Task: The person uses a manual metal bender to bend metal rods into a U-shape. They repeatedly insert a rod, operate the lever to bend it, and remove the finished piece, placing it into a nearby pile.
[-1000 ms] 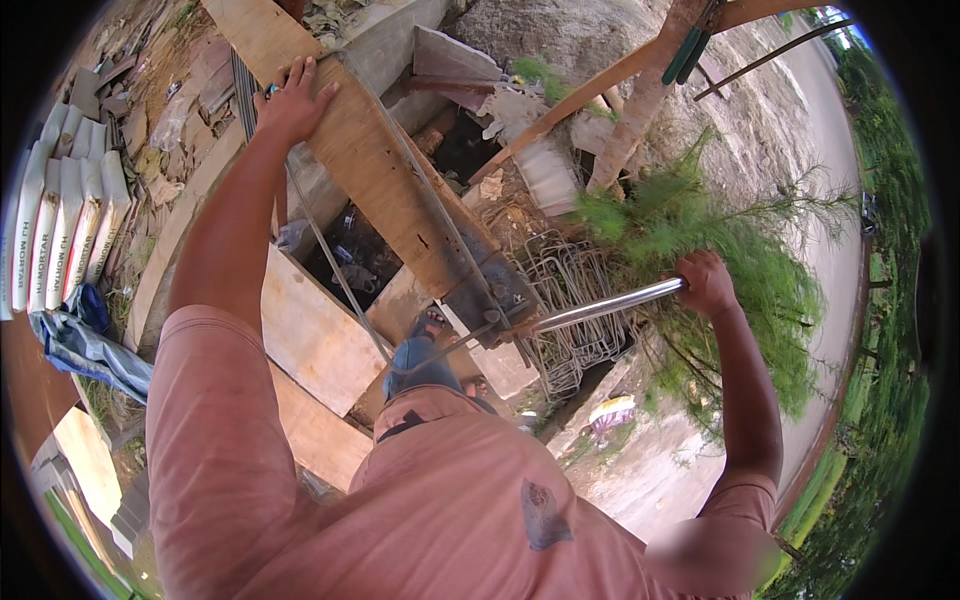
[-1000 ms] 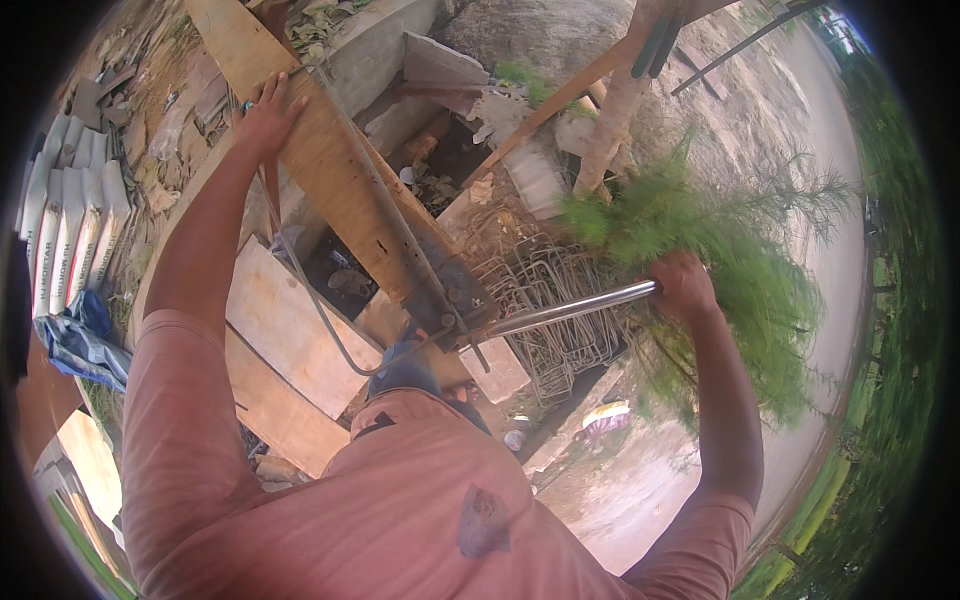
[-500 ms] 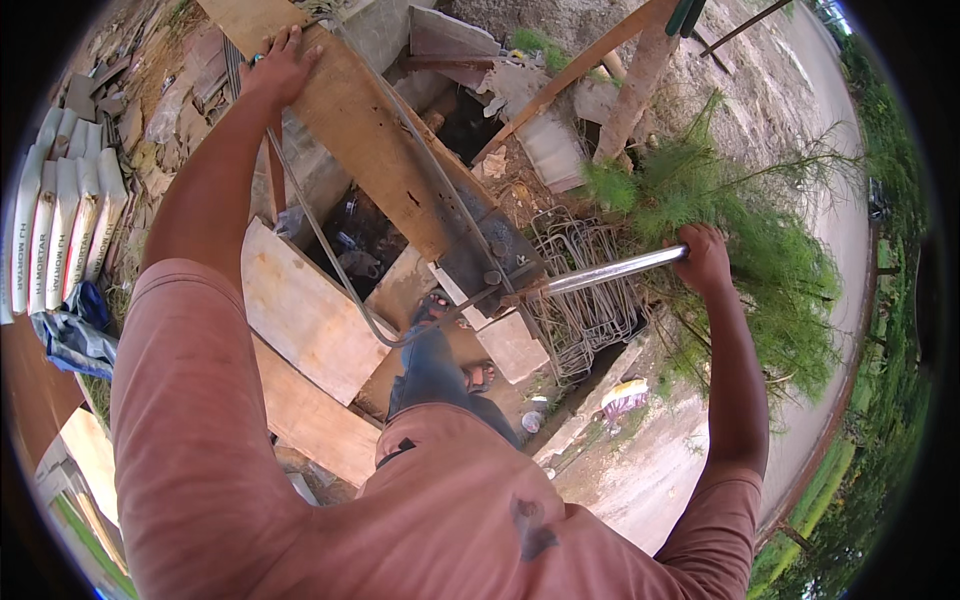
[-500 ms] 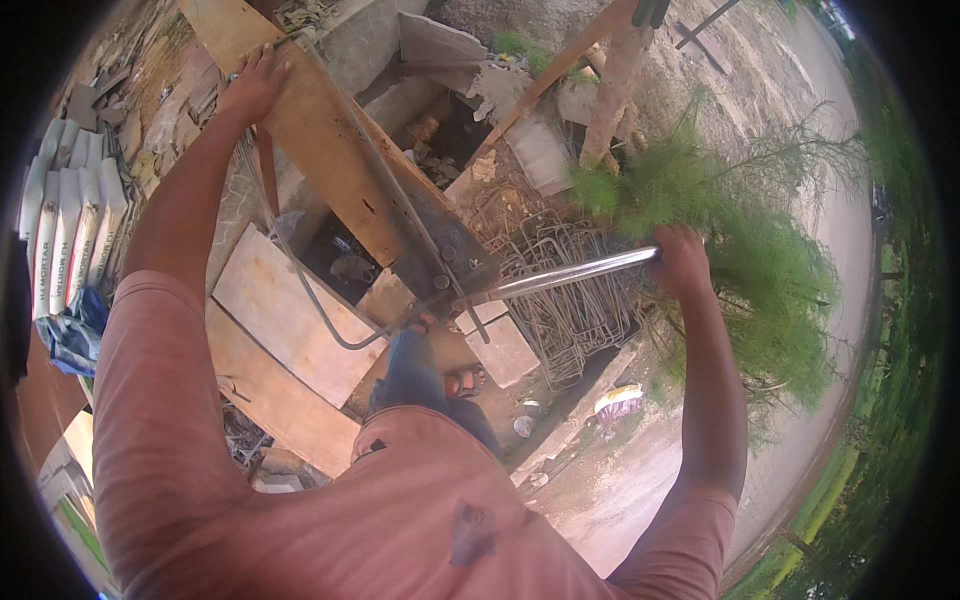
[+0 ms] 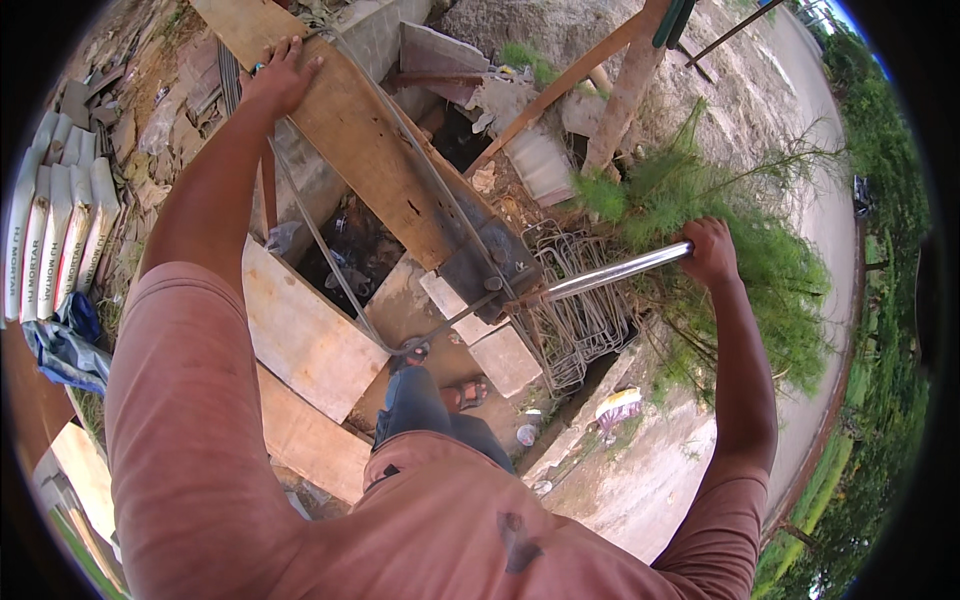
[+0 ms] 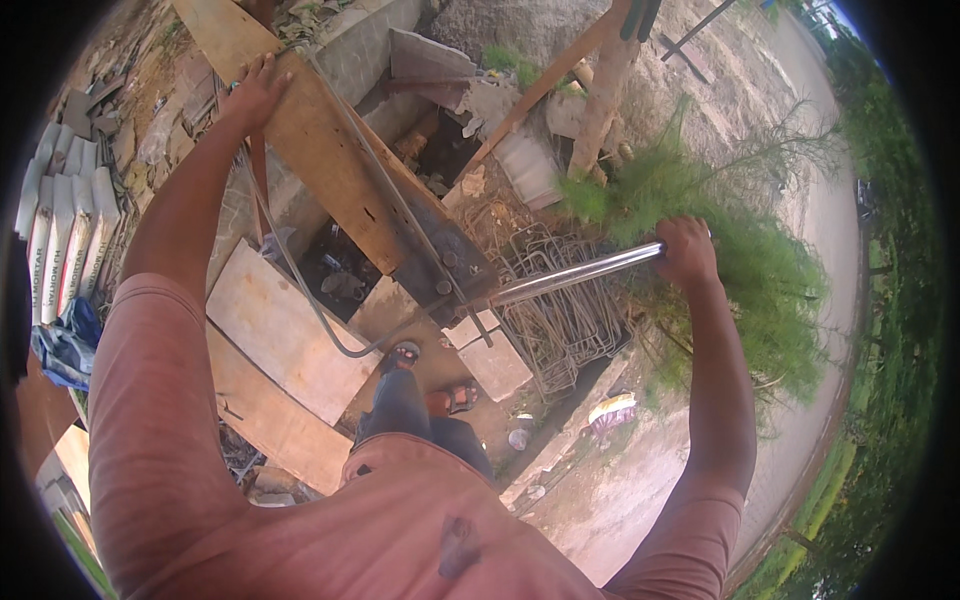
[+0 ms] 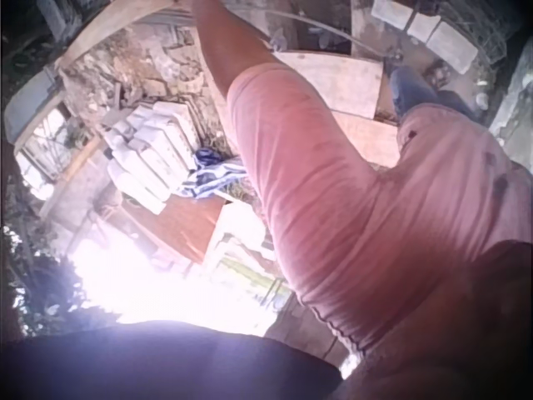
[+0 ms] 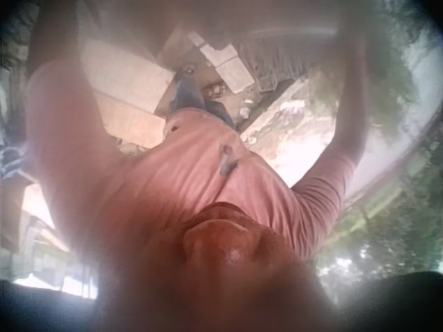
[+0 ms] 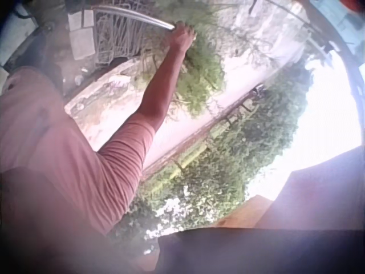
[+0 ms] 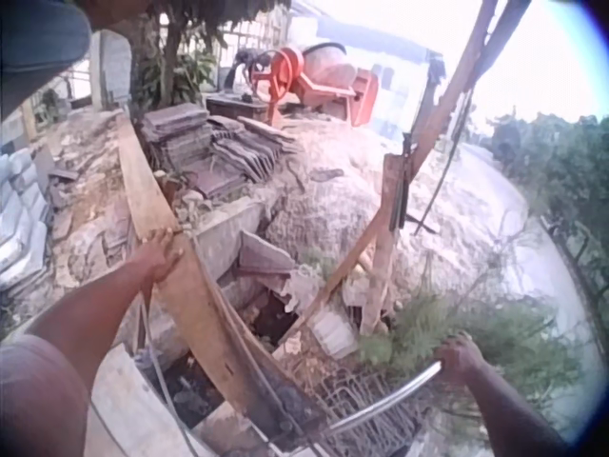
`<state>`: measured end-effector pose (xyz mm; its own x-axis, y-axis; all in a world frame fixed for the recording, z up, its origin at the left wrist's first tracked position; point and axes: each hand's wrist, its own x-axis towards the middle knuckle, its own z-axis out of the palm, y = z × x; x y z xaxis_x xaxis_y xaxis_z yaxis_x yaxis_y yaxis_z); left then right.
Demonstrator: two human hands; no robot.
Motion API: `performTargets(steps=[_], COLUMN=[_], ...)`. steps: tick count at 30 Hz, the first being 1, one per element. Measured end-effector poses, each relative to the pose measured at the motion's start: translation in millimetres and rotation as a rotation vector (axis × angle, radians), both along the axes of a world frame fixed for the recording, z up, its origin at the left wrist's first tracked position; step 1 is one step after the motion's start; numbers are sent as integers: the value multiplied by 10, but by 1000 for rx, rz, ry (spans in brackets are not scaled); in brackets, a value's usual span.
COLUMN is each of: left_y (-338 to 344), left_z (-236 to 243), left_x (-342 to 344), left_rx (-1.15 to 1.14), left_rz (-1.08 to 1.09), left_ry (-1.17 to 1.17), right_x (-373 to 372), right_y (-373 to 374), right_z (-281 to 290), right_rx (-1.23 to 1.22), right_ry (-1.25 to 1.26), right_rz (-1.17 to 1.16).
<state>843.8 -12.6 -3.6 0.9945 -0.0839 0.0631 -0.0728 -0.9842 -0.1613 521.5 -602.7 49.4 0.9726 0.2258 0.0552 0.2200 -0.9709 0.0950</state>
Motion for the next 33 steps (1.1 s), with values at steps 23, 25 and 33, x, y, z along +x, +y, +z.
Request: performTargets(steps=[23, 25, 33], left_y=[48, 39, -77], left_z=[-67, -34, 83], left_x=[101, 139, 32], left_rx=[-50, -58, -98], left_rz=[10, 5, -11], left_ry=[-5, -8, 19], right_x=[-160, -231, -1958], right_y=[241, 272, 1147], right_z=[-23, -96, -517], right_rx=[-3, 10, 53], right_ry=[-39, -52, -114], right_rz=[-180, -230, -773])
